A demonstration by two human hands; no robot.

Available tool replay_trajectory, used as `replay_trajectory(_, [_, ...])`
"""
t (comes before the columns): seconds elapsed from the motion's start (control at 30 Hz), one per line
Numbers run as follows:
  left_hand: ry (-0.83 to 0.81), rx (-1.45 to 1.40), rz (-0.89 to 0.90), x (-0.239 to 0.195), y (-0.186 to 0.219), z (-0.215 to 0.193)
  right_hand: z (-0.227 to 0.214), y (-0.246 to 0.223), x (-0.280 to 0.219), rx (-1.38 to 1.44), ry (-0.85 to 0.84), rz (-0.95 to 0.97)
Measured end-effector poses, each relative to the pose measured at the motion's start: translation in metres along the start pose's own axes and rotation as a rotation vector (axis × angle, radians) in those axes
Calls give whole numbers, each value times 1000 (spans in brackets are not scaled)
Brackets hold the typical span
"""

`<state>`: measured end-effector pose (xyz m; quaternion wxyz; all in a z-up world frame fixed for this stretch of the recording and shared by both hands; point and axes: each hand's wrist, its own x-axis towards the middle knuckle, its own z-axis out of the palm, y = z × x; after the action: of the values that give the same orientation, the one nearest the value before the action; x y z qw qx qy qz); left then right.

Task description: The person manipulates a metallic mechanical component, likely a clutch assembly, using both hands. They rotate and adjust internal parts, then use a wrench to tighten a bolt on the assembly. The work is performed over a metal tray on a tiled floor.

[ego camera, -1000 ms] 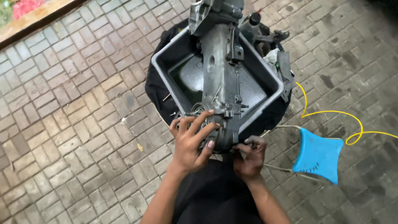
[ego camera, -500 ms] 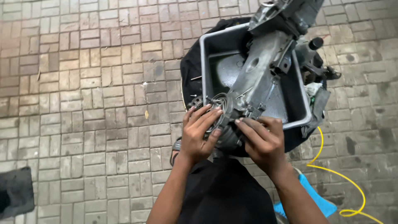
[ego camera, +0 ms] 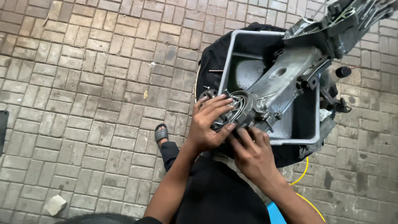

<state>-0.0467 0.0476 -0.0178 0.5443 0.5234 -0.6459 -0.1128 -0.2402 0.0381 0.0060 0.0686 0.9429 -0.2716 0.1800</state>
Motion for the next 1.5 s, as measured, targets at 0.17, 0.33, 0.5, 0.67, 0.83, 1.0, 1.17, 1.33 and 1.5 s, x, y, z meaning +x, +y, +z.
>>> replay_trajectory(0.17, [308, 92, -28, -24, 10, 12, -7, 12, 3, 8, -15, 37])
replay_trajectory(0.33, [363, 81, 120, -77, 50, 15, 5, 17, 0, 206, 128, 86])
replay_trajectory(0.5, [-63, 322, -6, -91, 58, 33, 12, 24, 2, 432, 231, 89])
replay_trajectory(0.67, [-92, 378, -105, -88, 69, 33, 12, 31, -2, 498, 365, 42])
replay_trajectory(0.83, [-121, 344, -191, -88, 76, 31, 21, 54, 15, 458, 859, 71])
replay_trajectory(1.0, [-268, 201, -398, -87, 75, 35, 26, 67, 39, 574, 592, 383])
replay_trajectory(1.17, [-333, 188, -405, -79, 83, 55, 26, 67, 37, 639, 561, 379])
replay_trajectory(1.33, [-187, 433, -313, -92, 66, 53, 31, 72, 42, 678, 586, 355])
replay_trajectory(1.5, [-60, 262, -613, -90, 89, 81, 32, 80, 28, 718, 515, 415])
